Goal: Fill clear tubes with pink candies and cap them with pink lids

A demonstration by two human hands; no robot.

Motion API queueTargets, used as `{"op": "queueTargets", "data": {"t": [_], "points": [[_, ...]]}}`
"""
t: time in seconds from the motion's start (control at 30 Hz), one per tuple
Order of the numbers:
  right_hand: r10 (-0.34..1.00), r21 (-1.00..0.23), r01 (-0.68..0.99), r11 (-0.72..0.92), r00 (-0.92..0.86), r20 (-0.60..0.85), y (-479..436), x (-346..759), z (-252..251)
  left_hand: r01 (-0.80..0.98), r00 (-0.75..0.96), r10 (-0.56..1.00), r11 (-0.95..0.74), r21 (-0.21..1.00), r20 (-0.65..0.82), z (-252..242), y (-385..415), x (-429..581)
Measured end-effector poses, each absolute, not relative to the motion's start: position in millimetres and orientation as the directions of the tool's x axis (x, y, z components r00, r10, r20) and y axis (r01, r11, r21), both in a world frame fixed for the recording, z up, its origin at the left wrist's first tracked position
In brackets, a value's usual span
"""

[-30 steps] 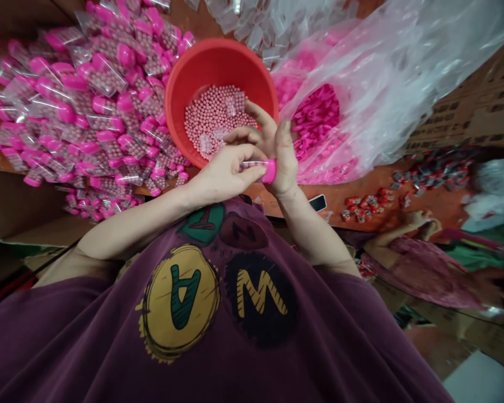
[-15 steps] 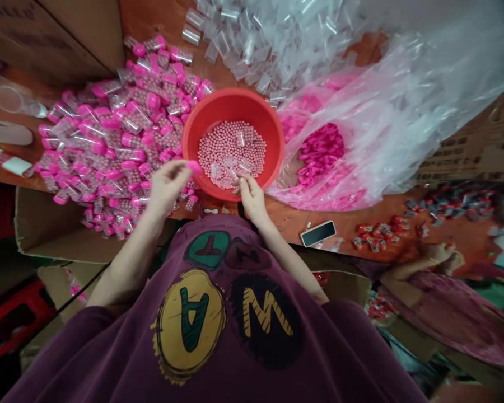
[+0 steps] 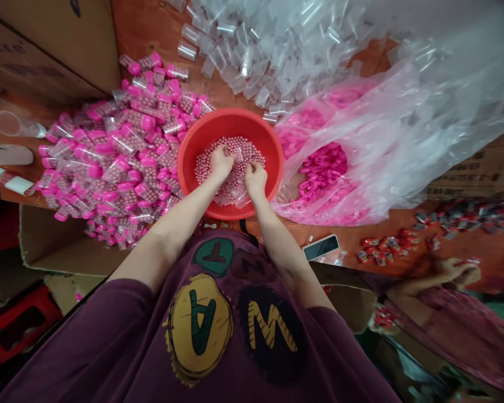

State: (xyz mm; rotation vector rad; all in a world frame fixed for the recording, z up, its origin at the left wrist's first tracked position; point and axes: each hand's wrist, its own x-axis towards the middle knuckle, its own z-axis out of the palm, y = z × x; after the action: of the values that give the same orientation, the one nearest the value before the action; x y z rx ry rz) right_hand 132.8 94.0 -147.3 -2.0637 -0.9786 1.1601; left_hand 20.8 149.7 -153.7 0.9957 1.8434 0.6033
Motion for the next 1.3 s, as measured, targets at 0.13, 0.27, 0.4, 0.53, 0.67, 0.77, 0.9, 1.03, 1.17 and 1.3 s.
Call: {"op": "queueTargets", "data": {"t": [0.13,0.27,0.4,0.53,0.67,0.77,0.9,1.03,1.17,1.3], "points": [[0.793,-0.729,0.323,-0.603,0.337,-0.507,113,133,-163,0.514,-0.12,0.873,0.462,0.723,-0.473,-161,158,22],[0.792,-0.737,0.299,-0.606,0.312,-0.524,116,130,-176,0.596,-0.094,0.883,0.419,0.685,-0.459,-164,154,24],[0.775,-0.767,0.16,-0.621,0.271,-0.571,111,123,-180,0.537,-0.128,0.908,0.402,0.742,-0.4,-161,149,23],[0.768,-0.783,-0.025,-0.622,0.179,-0.615,87,119,-161,0.367,-0.028,0.923,0.367,0.855,-0.384,-144,135,16],[0.862,-0.887,-0.084,-0.455,0.209,-0.462,45,150,-132,0.229,0.088,0.966,0.218,0.949,-0.243,-113,114,-1],[0.829,-0.925,0.065,-0.374,0.469,-0.303,16,209,-126,0.148,0.178,0.97,0.141,0.979,-0.167,-80,94,-12],[0.643,-0.711,0.316,-0.629,0.725,-0.248,7,293,-151,0.062,0.25,0.945,0.203,0.977,-0.212,-37,75,-3],[0.589,-0.469,0.406,-0.785,0.723,-0.361,25,321,-179,0.008,0.266,0.933,0.249,0.969,-0.242,-17,67,23],[0.554,-0.522,0.32,-0.791,0.735,-0.391,39,312,-185,-0.088,0.31,0.885,0.391,0.916,-0.348,-12,62,31],[0.728,-0.791,0.232,-0.566,0.592,-0.347,40,310,-182,-0.202,0.313,0.874,0.445,0.873,-0.373,-3,55,21]]}}
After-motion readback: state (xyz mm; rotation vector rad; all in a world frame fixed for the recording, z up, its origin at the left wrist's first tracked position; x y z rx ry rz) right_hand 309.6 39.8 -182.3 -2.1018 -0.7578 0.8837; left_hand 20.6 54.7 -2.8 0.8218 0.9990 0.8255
